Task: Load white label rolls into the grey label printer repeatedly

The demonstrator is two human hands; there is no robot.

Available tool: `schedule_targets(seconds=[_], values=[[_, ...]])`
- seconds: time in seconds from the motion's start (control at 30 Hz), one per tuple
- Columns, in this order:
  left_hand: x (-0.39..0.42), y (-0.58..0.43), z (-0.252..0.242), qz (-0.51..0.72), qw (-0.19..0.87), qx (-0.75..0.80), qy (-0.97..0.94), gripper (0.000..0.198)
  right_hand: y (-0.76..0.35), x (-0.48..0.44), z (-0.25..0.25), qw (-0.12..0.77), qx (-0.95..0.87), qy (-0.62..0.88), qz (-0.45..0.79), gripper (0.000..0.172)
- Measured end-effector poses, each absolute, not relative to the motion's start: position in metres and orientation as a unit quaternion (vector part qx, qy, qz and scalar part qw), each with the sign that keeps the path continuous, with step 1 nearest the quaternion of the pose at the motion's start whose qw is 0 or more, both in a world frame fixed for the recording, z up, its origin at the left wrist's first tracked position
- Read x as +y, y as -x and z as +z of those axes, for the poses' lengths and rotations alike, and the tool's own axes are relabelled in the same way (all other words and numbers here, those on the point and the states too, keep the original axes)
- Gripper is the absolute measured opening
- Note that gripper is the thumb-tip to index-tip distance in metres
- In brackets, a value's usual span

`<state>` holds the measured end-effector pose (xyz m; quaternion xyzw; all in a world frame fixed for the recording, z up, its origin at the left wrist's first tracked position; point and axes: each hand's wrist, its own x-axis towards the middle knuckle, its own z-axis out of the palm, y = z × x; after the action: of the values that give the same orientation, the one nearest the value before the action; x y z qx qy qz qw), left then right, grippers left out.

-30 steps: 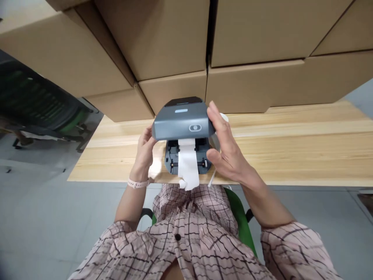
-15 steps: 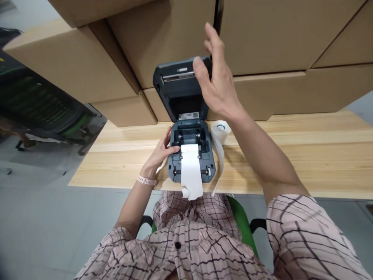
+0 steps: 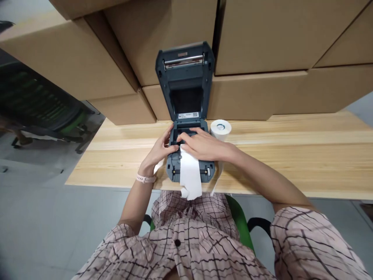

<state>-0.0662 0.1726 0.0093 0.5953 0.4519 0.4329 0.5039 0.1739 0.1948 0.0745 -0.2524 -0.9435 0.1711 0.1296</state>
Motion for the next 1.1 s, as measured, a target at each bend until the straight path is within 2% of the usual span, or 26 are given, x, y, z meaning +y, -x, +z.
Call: schedule_targets(seconds=[0.17,0.27,0.37,0.43,0.5,0.57,0.67,0.8,0.87,0.97,1.1], values=[[0.170,0.076,0.008,0.448,0.529,0.407,-0.595,0.116,-0.173,0.204,0.077,0.091,-0.952,0.215,0.200,0.041],[0.167,0.079,0.006,0.457,0.532,0.397,-0.591,0.118,-0.187,0.205,0.095,0.098,-0.937,0.177,0.284,0.041],[0.165,0.078,0.003,0.466,0.524,0.405,-0.587,0.115,-0.226,0.201,0.110,0.145,-0.891,0.144,0.406,0.042],[0.164,0.076,0.001,0.472,0.518,0.406,-0.586,0.109,-0.266,0.195,0.112,0.194,-0.852,0.135,0.468,0.036],[0.163,0.076,0.000,0.477,0.513,0.404,-0.589,0.103,-0.309,0.189,0.103,0.259,-0.818,0.137,0.495,0.028],[0.163,0.076,0.001,0.480,0.510,0.402,-0.589,0.101,-0.343,0.183,0.086,0.307,-0.798,0.194,0.480,0.029],[0.160,0.075,0.005,0.483,0.510,0.405,-0.586,0.097,-0.363,0.181,0.051,0.333,-0.760,0.320,0.457,0.039],[0.154,0.067,0.013,0.489,0.509,0.414,-0.575,0.091,-0.355,0.185,0.011,0.305,-0.682,0.414,0.520,0.043],[0.153,0.064,0.014,0.492,0.503,0.425,-0.570,0.090,-0.356,0.189,0.003,0.260,-0.676,0.425,0.543,0.051],[0.153,0.065,0.015,0.488,0.493,0.437,-0.573,0.094,-0.372,0.206,0.005,0.199,-0.697,0.394,0.565,0.077],[0.150,0.074,0.028,0.436,0.476,0.481,-0.593,0.105,-0.377,0.248,0.015,0.180,-0.730,0.363,0.550,0.096]])
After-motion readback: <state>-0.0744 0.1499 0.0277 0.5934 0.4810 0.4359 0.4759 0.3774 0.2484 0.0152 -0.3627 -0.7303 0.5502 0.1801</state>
